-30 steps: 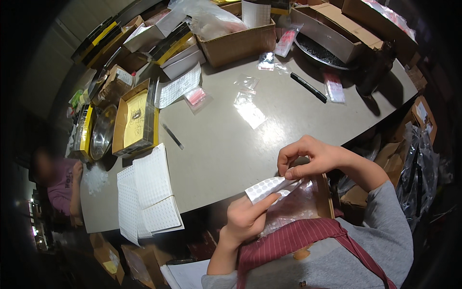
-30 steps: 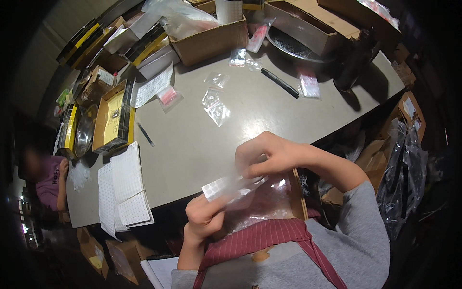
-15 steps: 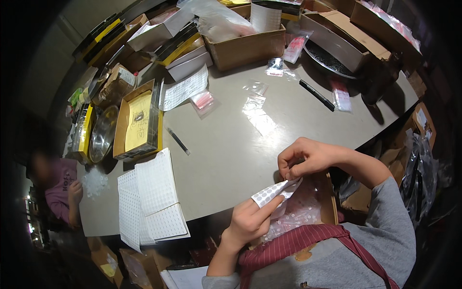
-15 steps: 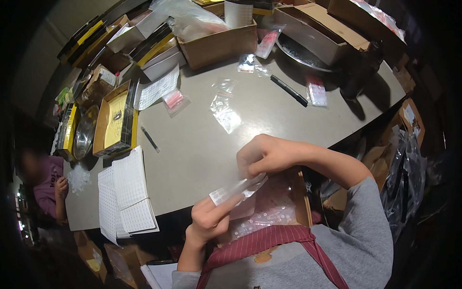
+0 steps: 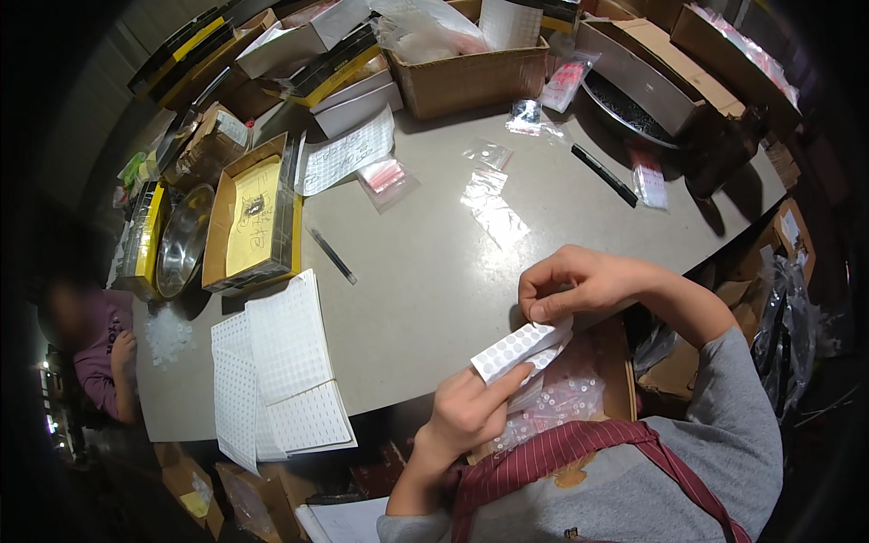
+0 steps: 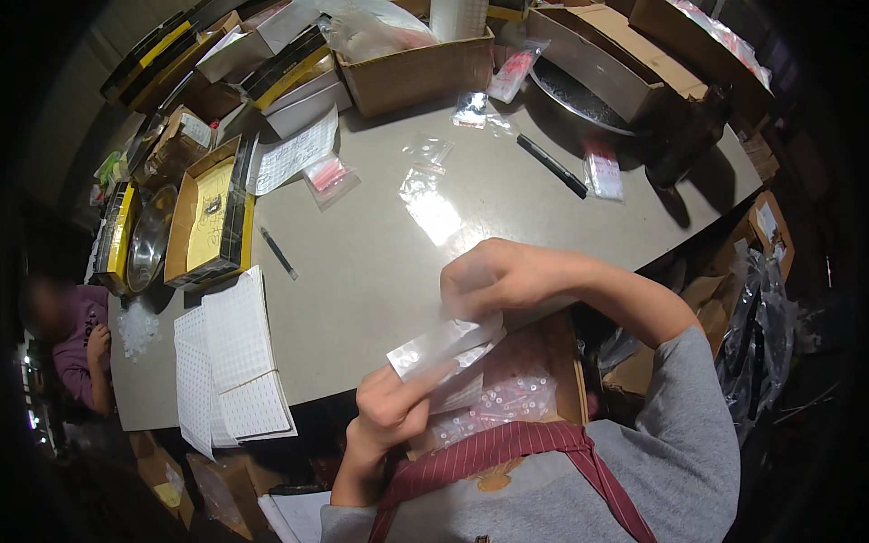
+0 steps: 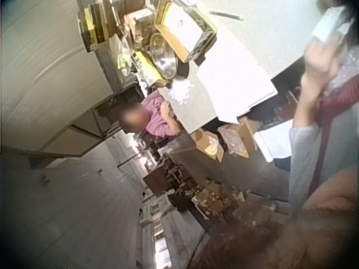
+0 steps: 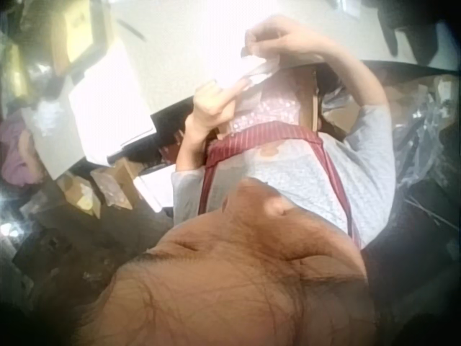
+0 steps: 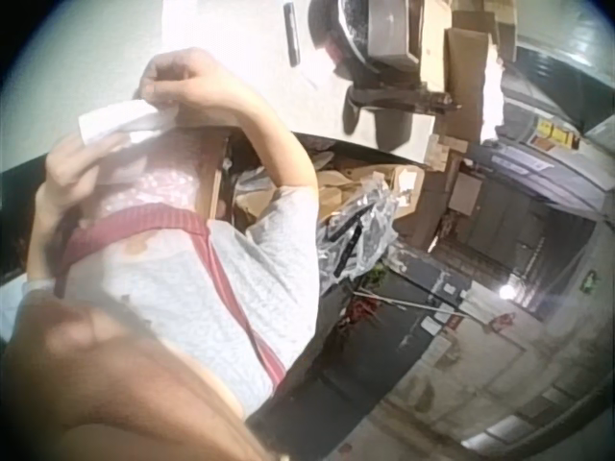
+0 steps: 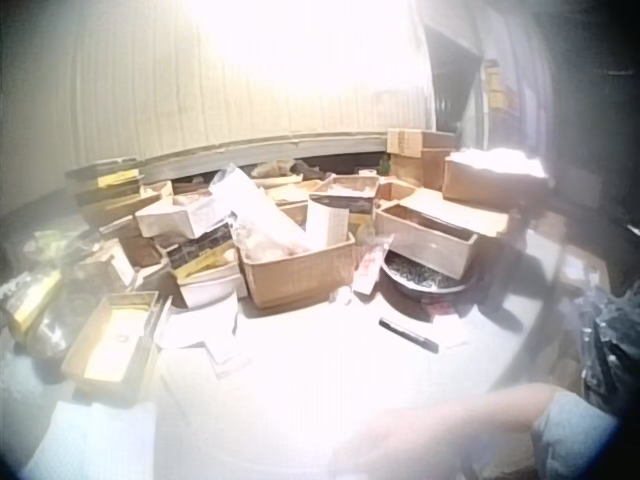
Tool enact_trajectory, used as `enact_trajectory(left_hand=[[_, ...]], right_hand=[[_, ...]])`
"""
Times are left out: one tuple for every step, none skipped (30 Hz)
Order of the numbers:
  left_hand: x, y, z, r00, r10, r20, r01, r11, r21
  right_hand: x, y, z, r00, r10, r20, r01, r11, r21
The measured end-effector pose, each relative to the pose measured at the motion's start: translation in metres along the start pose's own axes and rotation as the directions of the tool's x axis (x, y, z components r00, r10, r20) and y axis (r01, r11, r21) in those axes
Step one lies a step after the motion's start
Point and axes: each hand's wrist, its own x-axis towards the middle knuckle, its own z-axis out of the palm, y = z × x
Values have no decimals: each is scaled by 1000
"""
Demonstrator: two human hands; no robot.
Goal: The person repeatedly picks small items from a sheet and places them into clear plastic bags on a cluttered table. They handle the items one at a time, fold the bags, and set them aside while continuing the process.
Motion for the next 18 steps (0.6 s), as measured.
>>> enact_trajectory(left_hand=[[-1, -1, 0, 999, -35, -8, 35, 999, -19], [-1, -2, -1, 998, -67, -15, 66, 997, -40], [-1, -3, -1, 995, -98, -21, 97, 993, -61], [-1, -3, -1, 989, -142, -32, 138, 986, -96], [-3, -4, -1, 981, -190, -41, 183, 975, -129], [-3, -4, -1, 972, -231, -47, 220, 961, -165], [-2, -5, -1, 970, -238, -60, 224, 958, -177], [-2, -5, -1, 965, -250, -77, 232, 955, -184], [-2, -5, -2, 961, -261, -93, 240, 952, -191], [-3, -5, -2, 957, -276, -93, 256, 948, -188], [-5, -4, -2, 951, -294, -92, 273, 944, -186], [-6, -4, -3, 946, -311, -92, 291, 939, -185], [-6, -5, -3, 947, -306, -101, 283, 939, -193], [-6, -5, -3, 947, -303, -107, 277, 939, -204], [-6, -5, -3, 948, -298, -113, 270, 939, -215], [-7, -4, -3, 944, -314, -104, 284, 930, -235], [-8, -3, -5, 941, -327, -92, 295, 920, -256], [-9, -3, -7, 937, -341, -83, 307, 911, -275]], right_hand=[[1, 0, -1, 1000, -1, -22, 1, 1000, -15], [3, 4, -5, 991, -104, -89, 97, 992, -84], [8, 10, -11, 967, -210, -148, 186, 970, -159], [14, 13, -17, 913, -324, -249, 243, 920, -309], [23, 16, -22, 861, -373, -345, 184, 862, -472], [32, 24, -30, 802, -482, -352, 169, 749, -641], [39, 32, -37, 739, -586, -332, 131, 608, -783], [48, 39, -43, 718, -637, -281, 120, 510, -852], [56, 44, -49, 696, -682, -225, 105, 406, -908], [61, 48, -53, 674, -720, -163, 87, 296, -951], [63, 50, -52, 684, -713, -152, 65, 267, -961], [62, 53, -52, 694, -706, -142, 43, 237, -971], [61, 54, -51, 703, -699, -132, 21, 206, -978], [59, 55, -50, 702, -700, -130, 29, 211, -977], [56, 56, -50, 701, -702, -130, 36, 216, -976], [52, 56, -49, 699, -703, -130, 42, 222, -974], [44, 54, -48, 722, -684, -99, 79, 223, -972], [36, 48, -47, 743, -666, -62, 119, 223, -967]])
